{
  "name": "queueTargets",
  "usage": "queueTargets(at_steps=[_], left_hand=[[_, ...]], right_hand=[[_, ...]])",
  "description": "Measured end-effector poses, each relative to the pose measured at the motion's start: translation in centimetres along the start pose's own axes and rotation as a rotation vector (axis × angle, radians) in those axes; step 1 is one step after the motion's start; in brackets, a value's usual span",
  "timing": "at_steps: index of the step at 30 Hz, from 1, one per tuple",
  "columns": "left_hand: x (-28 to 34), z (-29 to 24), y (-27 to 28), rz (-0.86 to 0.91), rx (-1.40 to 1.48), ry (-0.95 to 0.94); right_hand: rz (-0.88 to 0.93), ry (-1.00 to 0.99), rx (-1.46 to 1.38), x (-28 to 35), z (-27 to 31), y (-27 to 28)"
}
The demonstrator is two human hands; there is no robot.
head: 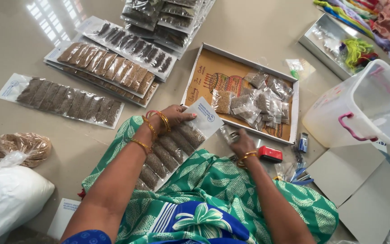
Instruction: The person organizes and staples small packets of incense onto cardboard display cards.
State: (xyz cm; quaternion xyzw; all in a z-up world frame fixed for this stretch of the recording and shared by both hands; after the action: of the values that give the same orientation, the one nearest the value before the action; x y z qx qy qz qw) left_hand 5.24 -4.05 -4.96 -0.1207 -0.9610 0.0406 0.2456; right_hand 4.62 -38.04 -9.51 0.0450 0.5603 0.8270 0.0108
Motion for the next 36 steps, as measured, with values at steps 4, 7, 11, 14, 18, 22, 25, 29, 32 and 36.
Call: queueTargets(at_steps=[4, 7, 11, 14, 18, 22, 25, 29, 32, 36], left_hand=[[-0.6, 0.3, 0.4, -0.011, 0.022, -0.008], [-1.6, 0.6, 0.6, 0.009, 0.032, -0.019], [0.2, -1.3, -0.5, 0.025, 0.082, 0.069], [2.2, -3.2, -1.5, 0.002, 0.085, 0.099], [1.9, -2.9, -1.1, -0.026, -0.124, -0.059], [2.4, -3.4, -1.5, 0.098, -0.077, -0.128], [2.8, -3.7, -1.8, 0.138, 0.034, -0.105], [2.9, -3.5, -1.8, 0.099, 0.042, -0.083], [2.6, -3.3, -1.6, 0.086, 0.053, -0.094], [1.5, -2.7, -1.0, 0.072, 0.025, -0.101]], right_hand=[[-0.198, 0.003, -0.090, 2.7, 4.1, 9.3], [-0.423, 0.215, -0.253, 4.6, 7.7, 14.4], [-0.116, 0.210, -0.666, 5.6, 12.8, 15.0], [0.023, 0.177, -0.626, 5.5, 14.5, 13.8], [-0.037, 0.265, -0.359, 5.4, 16.2, 13.7], [-0.075, 0.339, -0.277, 4.6, 15.2, 12.9], [-0.129, 0.376, -0.252, 4.9, 15.5, 13.3], [-0.105, 0.299, -0.282, 5.0, 14.6, 12.5], [-0.102, 0.202, -0.304, 5.7, 14.2, 13.4], [0.174, -0.247, -0.661, 5.3, 9.3, 12.4]])
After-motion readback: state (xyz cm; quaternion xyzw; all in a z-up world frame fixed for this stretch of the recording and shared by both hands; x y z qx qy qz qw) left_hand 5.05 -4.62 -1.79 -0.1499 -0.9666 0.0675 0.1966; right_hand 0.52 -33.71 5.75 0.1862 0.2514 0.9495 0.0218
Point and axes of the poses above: each hand's wrist, its own x-axis away from the middle knuckle, its own y-axis out of the back of the hand, z = x × y, the point moved 2 cm from there along -x, towards the middle knuckle, and after that the axes turned 7 degrees about -z, right-handed, at the moved point
